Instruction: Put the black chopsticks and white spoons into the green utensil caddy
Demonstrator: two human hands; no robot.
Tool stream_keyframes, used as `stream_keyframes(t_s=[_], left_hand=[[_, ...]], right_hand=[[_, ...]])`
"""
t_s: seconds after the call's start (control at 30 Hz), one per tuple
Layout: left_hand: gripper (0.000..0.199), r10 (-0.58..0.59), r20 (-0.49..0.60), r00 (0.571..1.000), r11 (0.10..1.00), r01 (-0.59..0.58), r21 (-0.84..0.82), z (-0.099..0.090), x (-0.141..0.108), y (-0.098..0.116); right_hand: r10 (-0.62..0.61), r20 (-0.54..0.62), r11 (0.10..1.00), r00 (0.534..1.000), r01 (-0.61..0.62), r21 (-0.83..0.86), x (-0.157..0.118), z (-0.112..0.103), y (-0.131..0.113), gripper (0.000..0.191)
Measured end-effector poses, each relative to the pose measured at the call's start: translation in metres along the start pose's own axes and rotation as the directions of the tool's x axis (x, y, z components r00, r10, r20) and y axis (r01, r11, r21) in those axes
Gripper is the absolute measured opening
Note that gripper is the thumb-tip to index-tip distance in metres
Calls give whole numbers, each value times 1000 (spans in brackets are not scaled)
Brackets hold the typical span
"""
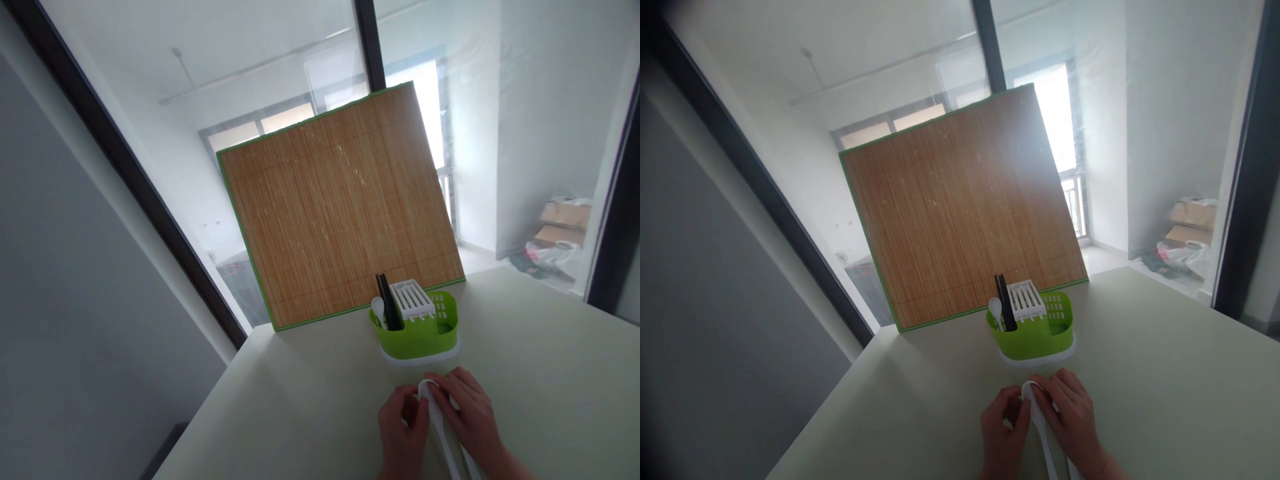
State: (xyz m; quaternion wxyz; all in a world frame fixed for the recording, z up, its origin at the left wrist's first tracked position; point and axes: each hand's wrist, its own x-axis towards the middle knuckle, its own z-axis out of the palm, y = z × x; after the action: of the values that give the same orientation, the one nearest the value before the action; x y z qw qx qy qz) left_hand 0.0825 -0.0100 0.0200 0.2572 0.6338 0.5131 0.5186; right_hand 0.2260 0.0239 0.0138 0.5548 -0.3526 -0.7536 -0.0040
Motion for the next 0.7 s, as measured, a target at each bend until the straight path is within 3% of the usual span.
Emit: stream_keyframes(t_s=[0.13, 0.27, 0.37, 0.5, 0.57, 0.7], left_hand=[[25, -11, -56, 998, 995, 16, 103, 3, 5, 14], [23, 66, -103, 992, 983, -47, 176, -17, 23, 32], [24, 174, -222, 959, 960, -115, 257, -45, 55, 52], [29, 323, -425, 845, 923, -181, 340, -77, 113, 73], [30, 361, -461, 810, 914, -209, 349, -82, 139, 77], [31, 366, -419, 831, 902, -206, 379, -77, 170, 67]], right_hand=[[6, 14, 999, 1000, -7, 49, -1, 1, -1, 19], [37, 23, 998, 999, -38, 56, -2, -1, 0, 24], [50, 29, 998, 998, -52, 46, -1, -1, 1, 27], [35, 20, 999, 999, -36, 33, 0, 0, 1, 21], [36, 17, 999, 999, -36, 13, 0, 0, 2, 17], [47, 18, 997, 999, -46, -57, 2, 1, 9, 12]])
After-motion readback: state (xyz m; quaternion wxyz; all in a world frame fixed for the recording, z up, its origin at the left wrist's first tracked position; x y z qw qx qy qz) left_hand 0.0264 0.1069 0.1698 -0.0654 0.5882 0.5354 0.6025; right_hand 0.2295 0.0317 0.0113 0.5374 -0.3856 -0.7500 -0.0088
